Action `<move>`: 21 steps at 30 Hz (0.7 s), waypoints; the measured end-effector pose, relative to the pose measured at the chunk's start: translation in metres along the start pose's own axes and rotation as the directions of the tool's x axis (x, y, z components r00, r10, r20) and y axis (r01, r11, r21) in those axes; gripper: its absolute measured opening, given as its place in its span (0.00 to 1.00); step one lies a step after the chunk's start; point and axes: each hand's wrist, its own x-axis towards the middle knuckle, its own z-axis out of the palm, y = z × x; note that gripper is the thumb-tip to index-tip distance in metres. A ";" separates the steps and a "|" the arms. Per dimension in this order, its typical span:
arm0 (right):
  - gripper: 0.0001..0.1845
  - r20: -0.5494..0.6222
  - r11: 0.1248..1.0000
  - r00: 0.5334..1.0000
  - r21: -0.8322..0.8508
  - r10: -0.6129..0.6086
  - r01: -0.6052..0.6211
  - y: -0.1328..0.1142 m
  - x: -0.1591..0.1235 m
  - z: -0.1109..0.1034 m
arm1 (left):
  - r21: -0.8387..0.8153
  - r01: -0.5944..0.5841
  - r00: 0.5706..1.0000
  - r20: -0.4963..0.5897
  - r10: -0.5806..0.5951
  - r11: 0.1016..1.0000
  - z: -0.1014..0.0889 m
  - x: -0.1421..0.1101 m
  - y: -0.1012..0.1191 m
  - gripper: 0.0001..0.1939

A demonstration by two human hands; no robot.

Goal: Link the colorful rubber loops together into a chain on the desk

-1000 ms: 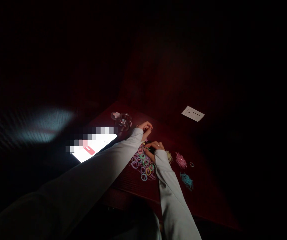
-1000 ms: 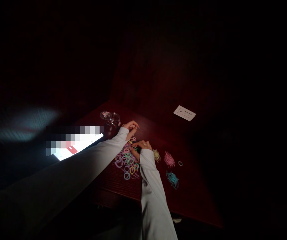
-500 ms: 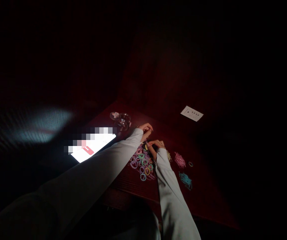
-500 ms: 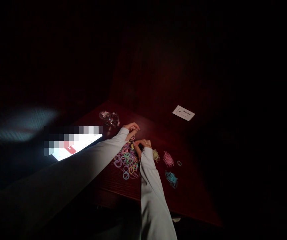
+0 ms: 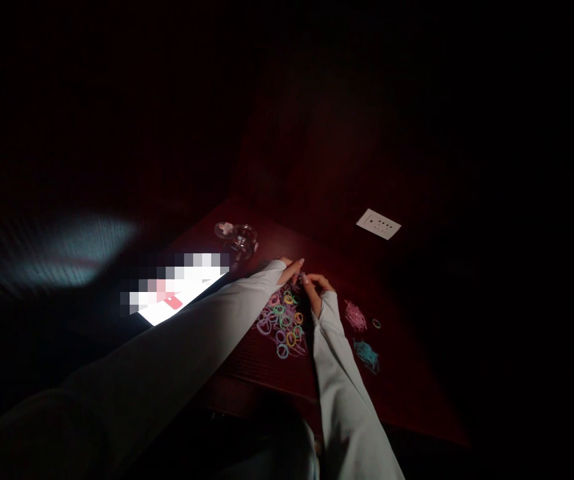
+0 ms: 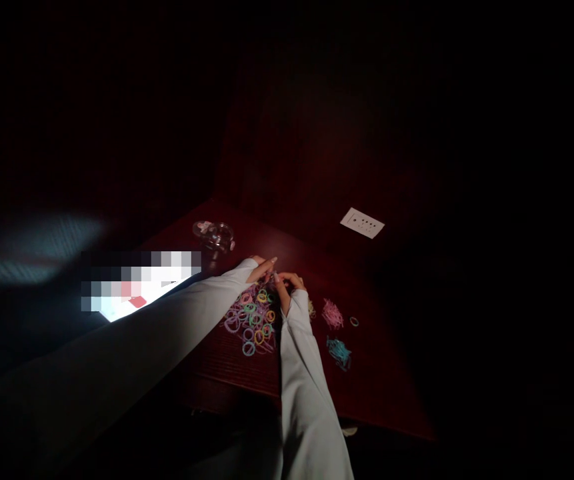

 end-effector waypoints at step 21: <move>0.17 0.104 0.995 0.994 -0.098 -0.025 0.035 -0.005 -0.007 0.000 | 0.039 -0.053 0.998 -0.027 0.055 0.998 -0.009 0.013 -0.004 0.32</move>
